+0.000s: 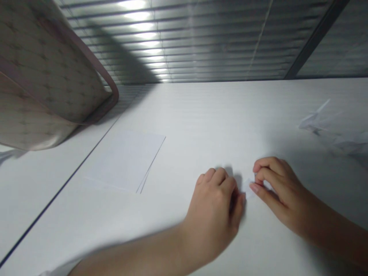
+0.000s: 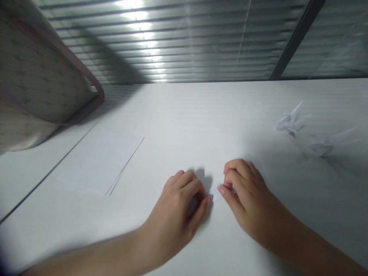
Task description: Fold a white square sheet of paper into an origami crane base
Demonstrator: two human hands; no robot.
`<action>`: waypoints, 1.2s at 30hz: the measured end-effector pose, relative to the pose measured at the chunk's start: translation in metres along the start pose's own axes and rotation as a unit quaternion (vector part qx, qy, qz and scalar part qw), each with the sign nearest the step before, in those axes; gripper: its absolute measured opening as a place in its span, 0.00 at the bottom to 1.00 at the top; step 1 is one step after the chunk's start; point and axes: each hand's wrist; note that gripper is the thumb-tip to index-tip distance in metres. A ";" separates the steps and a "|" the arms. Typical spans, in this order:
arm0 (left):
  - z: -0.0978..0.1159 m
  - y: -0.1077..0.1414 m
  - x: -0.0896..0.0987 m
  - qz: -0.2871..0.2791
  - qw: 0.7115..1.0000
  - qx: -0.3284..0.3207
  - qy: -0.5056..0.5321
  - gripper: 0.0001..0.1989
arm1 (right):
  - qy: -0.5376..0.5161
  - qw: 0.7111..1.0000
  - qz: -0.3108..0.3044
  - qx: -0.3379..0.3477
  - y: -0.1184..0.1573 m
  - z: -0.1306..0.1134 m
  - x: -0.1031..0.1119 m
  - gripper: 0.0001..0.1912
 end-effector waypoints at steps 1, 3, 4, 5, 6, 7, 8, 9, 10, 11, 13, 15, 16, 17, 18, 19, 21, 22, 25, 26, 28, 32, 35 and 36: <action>0.000 0.000 0.000 -0.002 1.000 0.000 -0.001 0.07 | 0.002 1.000 -0.005 -0.002 0.000 -0.001 0.001 0.05; 0.001 0.000 0.000 -0.005 1.000 0.000 -0.003 0.07 | 0.004 1.000 -0.014 -0.013 0.001 -0.004 0.002 0.05; 0.001 0.000 0.000 -0.004 1.000 -0.001 -0.004 0.07 | 0.006 1.000 -0.016 -0.022 0.001 -0.006 0.002 0.05; 0.001 0.000 0.000 -0.004 1.000 -0.002 -0.005 0.07 | 0.010 0.999 -0.017 -0.029 0.001 -0.007 0.003 0.06; 0.001 0.000 0.000 -0.004 1.000 -0.002 -0.005 0.07 | 0.014 0.999 -0.016 -0.033 0.000 -0.008 0.003 0.06; 0.001 0.000 0.000 -0.006 1.000 -0.002 -0.005 0.07 | 0.019 0.999 -0.013 -0.033 0.000 -0.008 0.002 0.06; 0.001 0.000 0.000 -0.008 1.000 -0.002 -0.004 0.07 | 0.023 0.999 -0.010 -0.030 0.000 -0.007 0.001 0.05; 0.000 0.000 0.000 -0.011 1.000 -0.002 -0.005 0.07 | 0.028 0.999 -0.004 -0.024 0.000 -0.006 0.000 0.05; 0.000 0.000 0.001 -0.013 1.000 -0.001 -0.005 0.07 | 0.032 0.999 0.003 -0.015 0.000 -0.005 -0.001 0.05; 0.000 0.000 0.001 -0.014 1.000 -0.002 -0.006 0.08 | 0.037 0.999 0.011 -0.007 0.000 -0.003 -0.002 0.04; 0.000 0.000 0.001 -0.012 1.000 -0.004 -0.010 0.08 | 0.045 0.999 0.024 0.002 0.001 -0.001 -0.004 0.04; 0.000 0.000 0.001 -0.010 1.000 -0.005 -0.014 0.07 | 0.052 0.998 0.034 0.002 0.001 0.001 -0.005 0.05; 0.000 0.000 0.000 -0.010 1.000 -0.005 -0.015 0.07 | 0.055 0.998 0.036 0.001 0.001 0.001 -0.006 0.05; 0.000 0.000 0.000 -0.010 1.000 -0.004 -0.017 0.07 | 0.058 0.997 0.041 -0.001 0.001 0.001 -0.006 0.05; 0.000 0.000 0.000 -0.009 1.000 -0.002 -0.019 0.07 | 0.063 0.997 0.046 -0.004 0.001 0.000 -0.006 0.05; 0.000 -0.001 -0.001 -0.008 1.000 -0.001 -0.020 0.07 | 0.068 0.996 0.051 -0.006 0.001 0.000 -0.006 0.05; 0.000 -0.001 -0.001 -0.009 1.000 -0.001 -0.021 0.06 | 0.081 0.995 0.057 -0.008 0.001 -0.002 -0.006 0.06; 0.000 0.000 -0.001 -0.008 1.000 -0.001 -0.022 0.06 | 0.087 0.995 0.056 -0.009 0.001 -0.003 -0.005 0.06; -0.001 0.002 -0.001 0.004 1.000 -0.012 -0.028 0.04 | 0.097 0.994 0.041 -0.014 -0.001 -0.005 -0.004 0.08; -0.002 0.004 -0.001 0.007 0.999 -0.032 -0.037 0.04 | 0.098 0.994 0.037 -0.017 -0.001 -0.006 -0.003 0.08; -0.003 0.008 -0.001 0.011 0.991 -0.111 -0.069 0.11 | 0.097 0.995 0.031 -0.022 -0.001 -0.007 -0.002 0.08; -0.006 0.014 0.000 0.005 0.959 -0.243 -0.144 0.15 | 0.092 0.995 0.025 -0.036 -0.002 -0.008 -0.002 0.07; -0.007 0.013 0.002 -0.008 0.945 -0.264 -0.194 0.17 | 0.087 0.994 0.026 -0.053 -0.003 -0.009 -0.002 0.07; -0.008 0.013 0.003 -0.017 0.938 -0.274 -0.210 0.17 | 0.086 0.994 0.021 -0.058 -0.003 -0.010 -0.002 0.07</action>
Point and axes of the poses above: each hand's wrist, its own y-axis away from the middle knuckle, its own x-axis out of the back of the hand, z = x × y, and after that the axes turned 12 degrees about y, right-handed
